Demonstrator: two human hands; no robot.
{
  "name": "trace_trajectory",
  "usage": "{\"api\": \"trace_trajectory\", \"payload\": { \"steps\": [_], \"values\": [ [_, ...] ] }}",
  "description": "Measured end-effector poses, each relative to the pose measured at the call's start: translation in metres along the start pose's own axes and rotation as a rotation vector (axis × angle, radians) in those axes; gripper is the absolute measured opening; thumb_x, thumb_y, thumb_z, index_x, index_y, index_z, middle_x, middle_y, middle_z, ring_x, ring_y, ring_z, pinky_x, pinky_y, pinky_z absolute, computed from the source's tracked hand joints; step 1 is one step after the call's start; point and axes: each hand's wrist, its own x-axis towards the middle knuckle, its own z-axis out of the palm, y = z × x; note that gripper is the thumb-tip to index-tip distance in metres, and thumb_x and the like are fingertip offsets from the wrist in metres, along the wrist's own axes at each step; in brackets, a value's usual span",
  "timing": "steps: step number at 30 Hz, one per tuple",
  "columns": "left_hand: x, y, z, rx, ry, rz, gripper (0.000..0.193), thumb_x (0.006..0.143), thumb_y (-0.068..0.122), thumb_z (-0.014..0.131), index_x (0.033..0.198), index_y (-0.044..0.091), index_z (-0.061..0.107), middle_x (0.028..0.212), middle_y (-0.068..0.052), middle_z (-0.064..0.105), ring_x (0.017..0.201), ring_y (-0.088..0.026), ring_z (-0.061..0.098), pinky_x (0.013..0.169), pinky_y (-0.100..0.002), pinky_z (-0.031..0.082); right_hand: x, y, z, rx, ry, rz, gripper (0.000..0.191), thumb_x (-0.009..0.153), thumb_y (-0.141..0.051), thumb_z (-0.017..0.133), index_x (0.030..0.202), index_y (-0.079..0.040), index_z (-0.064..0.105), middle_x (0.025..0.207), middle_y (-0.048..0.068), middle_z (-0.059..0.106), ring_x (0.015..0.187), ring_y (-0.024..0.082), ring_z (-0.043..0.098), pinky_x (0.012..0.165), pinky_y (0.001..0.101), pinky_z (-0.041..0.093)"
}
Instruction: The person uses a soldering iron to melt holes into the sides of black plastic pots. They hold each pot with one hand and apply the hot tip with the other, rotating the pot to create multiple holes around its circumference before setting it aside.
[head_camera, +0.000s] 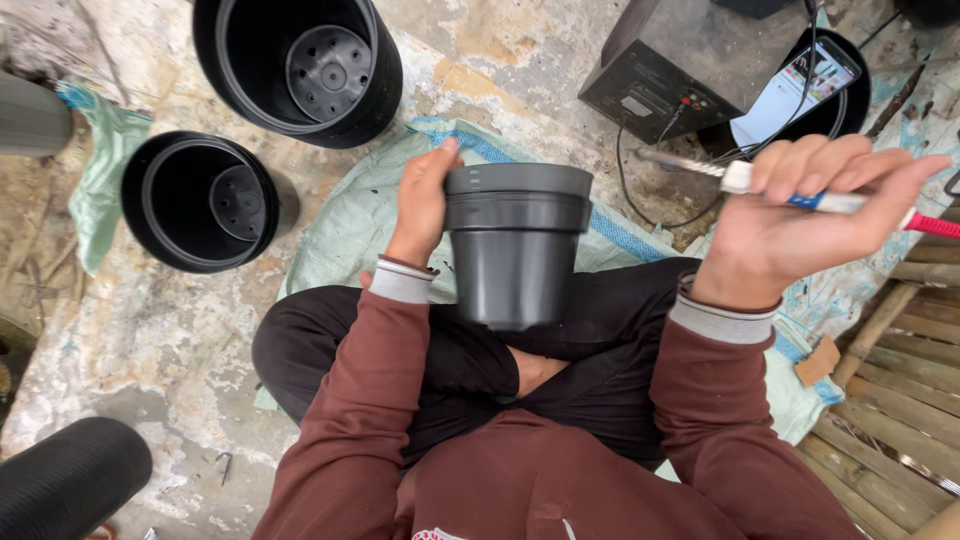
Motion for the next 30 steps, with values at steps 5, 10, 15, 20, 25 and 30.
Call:
{"api": "trace_trajectory", "payload": {
  "steps": [5,10,15,20,25,30],
  "values": [
    [-0.02,0.02,-0.033,-0.543,0.198,-0.065,0.031,0.11,0.033,0.062,0.093,0.007,0.064,0.085,0.0,0.061,0.079,-0.013,0.059,0.071,-0.029,0.047,0.02,-0.002,-0.045,0.016,0.119,-0.004,0.054,0.113,-0.049,0.044,0.094,0.0,0.051,0.085,0.02,0.052,0.071,0.033,0.049,0.064,0.0434,0.036],
    [-0.087,0.116,-0.1,-0.121,0.513,0.098,0.053,0.105,0.049,0.05,0.127,0.003,0.066,0.116,-0.011,0.072,0.103,-0.022,0.072,0.091,-0.037,0.059,0.018,0.003,-0.035,0.001,0.13,0.141,0.067,0.106,-0.061,0.033,0.111,0.002,0.058,0.089,0.019,0.057,0.072,0.034,0.053,0.057,0.0429,0.037],
    [-0.179,0.196,-0.138,-0.512,0.475,0.26,0.058,0.104,0.045,0.046,0.145,0.005,0.052,0.141,-0.012,0.064,0.128,-0.025,0.065,0.114,-0.042,0.053,0.011,0.002,-0.009,-0.055,-0.051,0.279,0.073,0.107,-0.066,0.032,0.116,0.001,0.059,0.084,0.018,0.058,0.066,0.034,0.056,0.054,0.0426,0.042],
    [-0.198,0.207,-0.185,-0.032,0.655,0.408,0.034,0.113,0.026,0.057,0.136,0.002,0.064,0.137,-0.011,0.068,0.126,-0.022,0.066,0.121,-0.04,0.05,0.008,0.016,0.006,-0.148,-0.198,0.332,0.073,0.107,-0.066,0.031,0.11,0.001,0.058,0.091,0.025,0.069,0.071,0.037,0.066,0.062,0.0455,0.053],
    [-0.172,0.172,-0.195,1.114,0.814,0.439,0.018,0.106,0.015,0.073,0.105,-0.002,0.068,0.097,-0.012,0.06,0.09,-0.027,0.057,0.083,-0.038,0.046,0.001,0.023,0.016,-0.188,-0.273,0.36,0.076,0.108,-0.067,0.032,0.109,0.004,0.058,0.09,0.026,0.067,0.071,0.036,0.066,0.065,0.0459,0.054],
    [-0.16,0.164,-0.168,1.32,0.876,0.551,0.017,0.094,0.02,0.084,0.098,0.006,0.077,0.09,-0.007,0.061,0.088,-0.029,0.06,0.081,-0.041,0.041,-0.003,0.029,0.024,-0.203,-0.224,0.417,0.077,0.106,-0.07,0.033,0.101,0.003,0.058,0.08,0.022,0.064,0.065,0.033,0.064,0.058,0.0455,0.053]
  ]
}}
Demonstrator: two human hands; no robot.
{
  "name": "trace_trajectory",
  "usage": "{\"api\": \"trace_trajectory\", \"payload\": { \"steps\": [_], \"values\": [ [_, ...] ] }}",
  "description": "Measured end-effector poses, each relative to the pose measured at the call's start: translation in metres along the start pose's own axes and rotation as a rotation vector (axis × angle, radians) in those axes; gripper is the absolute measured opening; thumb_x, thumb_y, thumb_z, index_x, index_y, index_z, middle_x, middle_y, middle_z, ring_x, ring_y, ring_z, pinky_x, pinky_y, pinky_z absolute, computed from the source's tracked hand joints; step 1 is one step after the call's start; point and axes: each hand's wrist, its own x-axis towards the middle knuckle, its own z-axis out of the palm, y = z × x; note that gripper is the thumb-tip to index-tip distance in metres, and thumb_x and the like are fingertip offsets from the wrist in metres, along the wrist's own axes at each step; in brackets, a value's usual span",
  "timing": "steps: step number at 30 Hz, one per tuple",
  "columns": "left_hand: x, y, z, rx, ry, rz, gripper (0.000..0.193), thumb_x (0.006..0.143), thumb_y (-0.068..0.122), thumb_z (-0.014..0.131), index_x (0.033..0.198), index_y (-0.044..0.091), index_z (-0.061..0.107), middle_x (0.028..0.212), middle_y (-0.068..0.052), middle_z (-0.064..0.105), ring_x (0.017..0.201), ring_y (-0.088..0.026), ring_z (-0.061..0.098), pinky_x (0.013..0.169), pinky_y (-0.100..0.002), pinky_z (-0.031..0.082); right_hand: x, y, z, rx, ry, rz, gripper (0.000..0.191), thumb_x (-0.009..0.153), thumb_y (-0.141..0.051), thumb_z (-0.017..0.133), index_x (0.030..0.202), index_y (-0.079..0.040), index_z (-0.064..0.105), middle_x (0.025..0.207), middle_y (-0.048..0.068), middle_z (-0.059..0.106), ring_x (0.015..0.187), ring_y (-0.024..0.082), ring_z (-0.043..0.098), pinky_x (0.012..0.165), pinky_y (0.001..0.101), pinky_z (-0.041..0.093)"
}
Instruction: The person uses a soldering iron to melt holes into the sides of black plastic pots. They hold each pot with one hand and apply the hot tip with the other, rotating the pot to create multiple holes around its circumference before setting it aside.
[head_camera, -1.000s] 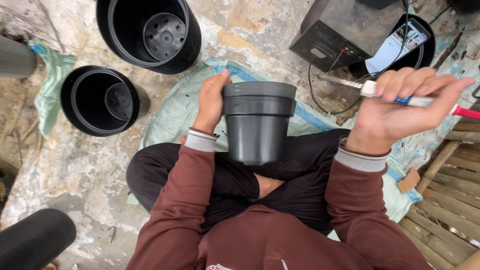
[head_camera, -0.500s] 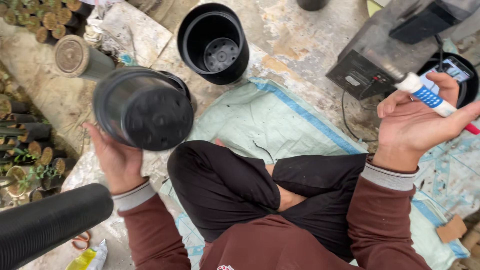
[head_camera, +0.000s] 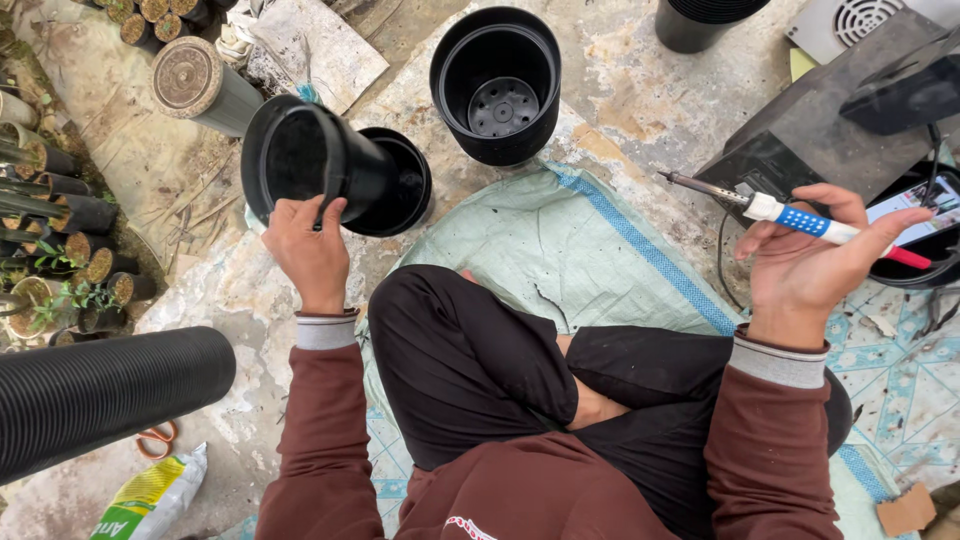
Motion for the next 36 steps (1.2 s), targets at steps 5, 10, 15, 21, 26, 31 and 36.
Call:
{"api": "trace_trajectory", "payload": {
  "steps": [5,10,15,21,26,31,36],
  "values": [
    [0.012,0.019,-0.006,0.07,-0.011,0.068,0.022,0.088,0.029,0.09,0.095,0.012,0.077,0.086,-0.001,0.06,0.086,-0.023,0.059,0.089,-0.04,0.038,0.007,0.004,0.002,0.091,0.001,0.072,0.077,0.103,-0.071,0.033,0.099,0.002,0.057,0.081,0.021,0.064,0.066,0.034,0.064,0.058,0.0456,0.052],
    [0.016,0.026,-0.003,0.164,-0.005,0.081,0.033,0.082,0.032,0.093,0.082,0.011,0.068,0.085,-0.001,0.057,0.084,-0.024,0.056,0.087,-0.041,0.038,0.009,0.006,-0.001,0.135,0.029,0.092,0.077,0.104,-0.07,0.033,0.099,0.003,0.057,0.081,0.021,0.062,0.066,0.035,0.063,0.059,0.046,0.052],
    [0.019,0.025,-0.001,0.154,0.027,0.09,0.04,0.085,0.032,0.093,0.08,0.01,0.06,0.086,-0.002,0.053,0.085,-0.025,0.053,0.085,-0.04,0.036,0.009,0.007,-0.002,0.097,0.018,0.065,0.076,0.104,-0.07,0.034,0.099,0.002,0.056,0.079,0.022,0.061,0.064,0.035,0.061,0.058,0.0458,0.051],
    [0.035,0.04,-0.009,0.077,0.115,0.183,0.041,0.09,0.031,0.093,0.083,0.009,0.058,0.09,-0.002,0.053,0.089,-0.026,0.051,0.088,-0.04,0.036,0.009,0.007,-0.001,0.038,-0.003,0.031,0.075,0.106,-0.07,0.034,0.098,0.002,0.056,0.082,0.023,0.064,0.065,0.034,0.062,0.059,0.0454,0.051],
    [0.061,0.091,0.007,-0.047,0.262,0.423,0.036,0.081,0.029,0.091,0.081,0.012,0.06,0.096,-0.006,0.06,0.098,-0.032,0.055,0.092,-0.043,0.036,0.011,0.009,0.002,0.091,0.045,0.085,0.076,0.106,-0.068,0.032,0.099,0.003,0.057,0.084,0.022,0.065,0.071,0.034,0.066,0.066,0.046,0.054],
    [0.086,0.131,0.036,-0.164,0.002,0.605,0.022,0.084,0.01,0.082,0.092,0.01,0.062,0.101,0.0,0.07,0.102,-0.022,0.065,0.096,-0.039,0.041,0.012,0.011,0.003,0.104,0.031,0.102,0.078,0.103,-0.07,0.029,0.101,0.002,0.059,0.084,0.02,0.067,0.071,0.033,0.067,0.065,0.0438,0.054],
    [0.095,0.139,0.086,-0.124,-0.271,0.656,0.023,0.092,0.023,0.081,0.096,0.01,0.062,0.085,0.0,0.066,0.089,-0.023,0.062,0.091,-0.038,0.043,0.013,0.012,0.002,0.086,0.042,0.091,0.079,0.104,-0.07,0.028,0.1,0.001,0.061,0.081,0.019,0.066,0.069,0.032,0.066,0.064,0.0438,0.054]
  ]
}}
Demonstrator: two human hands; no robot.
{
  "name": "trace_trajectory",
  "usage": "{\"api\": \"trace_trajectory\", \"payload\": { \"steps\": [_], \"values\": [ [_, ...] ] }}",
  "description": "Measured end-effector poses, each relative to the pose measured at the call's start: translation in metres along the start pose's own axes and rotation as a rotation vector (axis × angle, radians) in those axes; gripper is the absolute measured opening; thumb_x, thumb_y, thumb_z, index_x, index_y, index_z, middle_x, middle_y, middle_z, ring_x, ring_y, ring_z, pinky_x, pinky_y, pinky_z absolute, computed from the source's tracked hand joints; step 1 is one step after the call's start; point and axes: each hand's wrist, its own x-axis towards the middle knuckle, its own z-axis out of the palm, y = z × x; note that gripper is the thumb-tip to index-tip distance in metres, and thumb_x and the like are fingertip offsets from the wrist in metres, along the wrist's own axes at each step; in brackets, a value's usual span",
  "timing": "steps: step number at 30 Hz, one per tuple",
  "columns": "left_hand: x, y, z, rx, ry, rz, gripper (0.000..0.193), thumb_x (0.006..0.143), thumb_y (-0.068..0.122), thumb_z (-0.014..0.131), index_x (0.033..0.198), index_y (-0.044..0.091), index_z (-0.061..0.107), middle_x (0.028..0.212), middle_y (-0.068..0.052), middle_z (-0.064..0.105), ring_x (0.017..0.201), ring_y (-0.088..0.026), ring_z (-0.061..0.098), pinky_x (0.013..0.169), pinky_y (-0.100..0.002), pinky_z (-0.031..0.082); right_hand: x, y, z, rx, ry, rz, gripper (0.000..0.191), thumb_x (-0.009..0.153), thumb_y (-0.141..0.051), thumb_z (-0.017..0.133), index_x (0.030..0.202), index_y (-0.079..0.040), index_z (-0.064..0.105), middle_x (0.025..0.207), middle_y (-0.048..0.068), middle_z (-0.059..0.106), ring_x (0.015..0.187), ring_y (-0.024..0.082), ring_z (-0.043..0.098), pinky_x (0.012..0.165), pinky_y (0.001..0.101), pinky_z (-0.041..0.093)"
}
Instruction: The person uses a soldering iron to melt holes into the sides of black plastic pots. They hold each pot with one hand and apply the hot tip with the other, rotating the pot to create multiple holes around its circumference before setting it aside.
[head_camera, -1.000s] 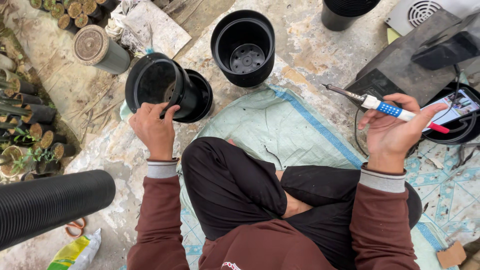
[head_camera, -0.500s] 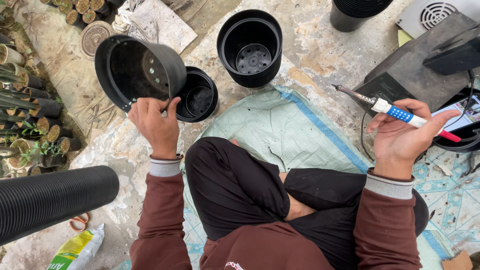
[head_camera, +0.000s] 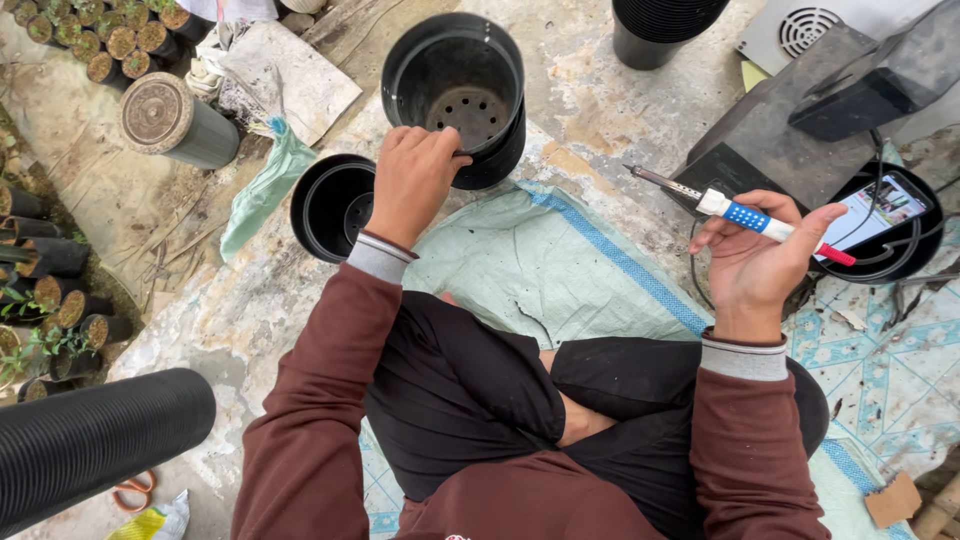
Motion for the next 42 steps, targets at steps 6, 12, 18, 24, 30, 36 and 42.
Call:
{"api": "trace_trajectory", "payload": {
  "steps": [6,12,18,24,30,36,42],
  "values": [
    [-0.008,-0.012,0.036,-0.059,-0.018,0.067,0.023,0.092,0.03,0.078,0.101,0.012,0.066,0.086,-0.001,0.068,0.088,-0.023,0.063,0.089,-0.039,0.043,0.003,0.002,-0.001,0.012,-0.002,-0.001,0.079,0.107,-0.071,0.029,0.099,0.001,0.061,0.079,0.017,0.065,0.068,0.03,0.065,0.063,0.043,0.054],
    [-0.015,-0.021,0.051,-0.005,-0.044,0.093,0.018,0.098,0.027,0.076,0.1,0.012,0.065,0.088,-0.001,0.069,0.089,-0.021,0.064,0.09,-0.038,0.042,0.0,0.003,-0.001,-0.025,-0.01,-0.008,0.078,0.107,-0.07,0.029,0.099,0.0,0.061,0.079,0.017,0.065,0.068,0.029,0.065,0.063,0.0421,0.054],
    [-0.015,-0.024,0.054,0.023,-0.023,0.119,0.016,0.1,0.023,0.074,0.098,0.011,0.064,0.086,-0.001,0.067,0.088,-0.021,0.062,0.09,-0.039,0.042,0.0,0.002,-0.001,-0.015,-0.01,0.013,0.079,0.11,-0.07,0.03,0.104,0.001,0.062,0.079,0.017,0.066,0.068,0.029,0.065,0.063,0.0425,0.055],
    [-0.017,-0.017,0.054,0.008,0.031,0.139,0.017,0.098,0.019,0.076,0.094,0.01,0.062,0.083,-0.002,0.064,0.086,-0.023,0.06,0.09,-0.038,0.043,0.001,0.006,-0.003,-0.081,-0.098,-0.012,0.077,0.108,-0.068,0.034,0.124,0.003,0.062,0.099,0.021,0.071,0.09,0.035,0.073,0.082,0.0478,0.06],
    [-0.008,-0.008,0.033,-0.037,0.171,0.098,0.015,0.099,0.015,0.078,0.099,0.008,0.065,0.087,-0.003,0.066,0.087,-0.023,0.061,0.09,-0.038,0.043,0.002,0.008,-0.001,-0.101,-0.151,-0.046,0.072,0.108,-0.064,0.038,0.134,-0.001,0.058,0.115,0.024,0.071,0.108,0.037,0.073,0.096,0.0501,0.061],
    [-0.009,0.026,-0.015,-0.372,0.273,-0.407,0.02,0.101,0.021,0.075,0.104,0.003,0.065,0.088,-0.008,0.067,0.083,-0.024,0.061,0.078,-0.038,0.046,-0.01,0.004,0.019,-0.128,-0.125,-0.277,0.061,0.112,-0.056,0.044,0.138,-0.003,0.053,0.119,0.02,0.069,0.113,0.032,0.071,0.1,0.0466,0.059],
    [-0.016,0.109,-0.023,-0.944,-0.022,-0.404,0.028,0.102,0.024,0.075,0.113,-0.001,0.069,0.093,-0.011,0.07,0.083,-0.019,0.065,0.075,-0.031,0.052,-0.023,0.025,0.047,-0.171,0.1,-0.663,0.058,0.114,-0.054,0.039,0.134,-0.002,0.054,0.116,0.016,0.068,0.106,0.026,0.069,0.096,0.0409,0.056]
  ]
}}
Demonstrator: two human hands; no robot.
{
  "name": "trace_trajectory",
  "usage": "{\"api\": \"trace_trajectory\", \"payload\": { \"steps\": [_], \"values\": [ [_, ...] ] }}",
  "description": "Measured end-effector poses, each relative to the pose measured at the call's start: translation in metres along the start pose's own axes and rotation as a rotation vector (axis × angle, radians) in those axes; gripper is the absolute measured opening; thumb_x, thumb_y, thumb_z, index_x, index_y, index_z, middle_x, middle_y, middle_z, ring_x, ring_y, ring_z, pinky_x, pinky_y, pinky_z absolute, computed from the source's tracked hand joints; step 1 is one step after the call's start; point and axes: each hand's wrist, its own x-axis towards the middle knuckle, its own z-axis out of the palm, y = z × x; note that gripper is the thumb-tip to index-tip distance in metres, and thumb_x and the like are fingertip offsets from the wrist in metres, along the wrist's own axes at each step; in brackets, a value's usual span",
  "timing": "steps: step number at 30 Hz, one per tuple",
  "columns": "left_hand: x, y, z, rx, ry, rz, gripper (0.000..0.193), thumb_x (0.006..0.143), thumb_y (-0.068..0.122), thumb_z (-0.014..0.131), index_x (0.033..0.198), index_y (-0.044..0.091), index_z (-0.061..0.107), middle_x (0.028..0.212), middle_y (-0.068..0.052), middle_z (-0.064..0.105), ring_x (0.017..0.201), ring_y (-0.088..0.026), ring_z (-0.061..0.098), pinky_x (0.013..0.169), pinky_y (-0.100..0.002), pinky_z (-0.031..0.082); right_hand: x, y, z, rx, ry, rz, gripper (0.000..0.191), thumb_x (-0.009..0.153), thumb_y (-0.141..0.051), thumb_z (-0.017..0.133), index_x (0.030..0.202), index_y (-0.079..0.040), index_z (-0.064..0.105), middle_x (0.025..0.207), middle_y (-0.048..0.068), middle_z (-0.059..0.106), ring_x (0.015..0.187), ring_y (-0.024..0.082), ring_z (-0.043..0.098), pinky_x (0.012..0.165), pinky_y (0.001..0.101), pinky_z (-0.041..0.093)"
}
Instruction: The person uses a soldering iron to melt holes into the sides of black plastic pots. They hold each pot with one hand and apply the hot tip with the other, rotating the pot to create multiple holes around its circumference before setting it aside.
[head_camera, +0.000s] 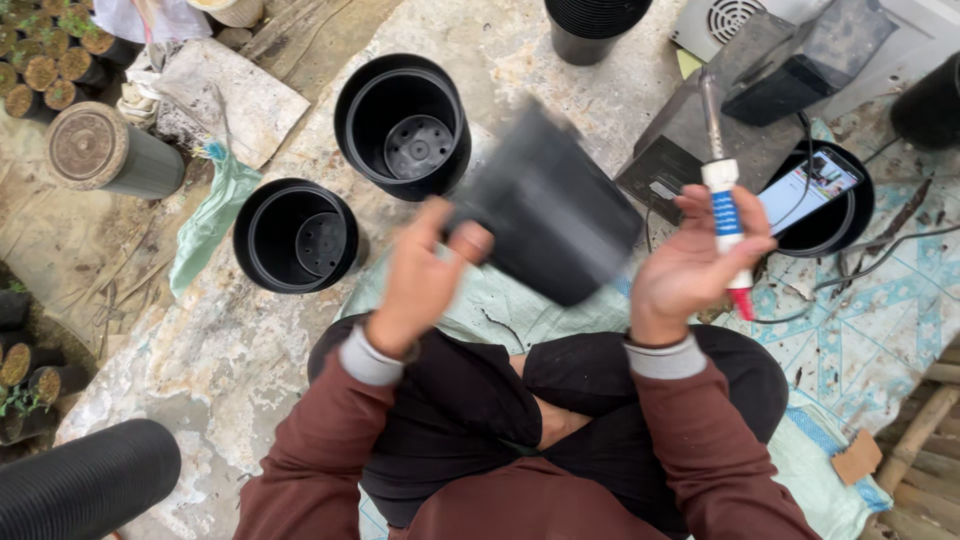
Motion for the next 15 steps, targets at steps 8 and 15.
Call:
{"api": "trace_trajectory", "payload": {
  "steps": [8,15],
  "values": [
    [-0.013,-0.012,0.033,0.027,-0.136,-0.185,0.059,0.077,0.038,0.091,0.115,0.003,0.063,0.102,-0.011,0.079,0.093,-0.021,0.079,0.079,-0.034,0.06,-0.002,0.005,-0.003,-0.027,-0.024,0.051,0.062,0.116,-0.056,0.036,0.137,-0.001,0.054,0.115,0.018,0.067,0.105,0.029,0.068,0.103,0.0419,0.053],
    [-0.013,-0.064,0.058,0.286,-0.267,-0.097,0.061,0.071,0.031,0.09,0.119,0.005,0.062,0.103,-0.018,0.073,0.097,-0.039,0.066,0.084,-0.045,0.053,0.019,-0.008,-0.02,0.288,-0.056,0.476,0.083,0.103,-0.068,0.03,0.139,0.002,0.055,0.109,0.025,0.073,0.097,0.036,0.073,0.089,0.0477,0.058]
  ]
}}
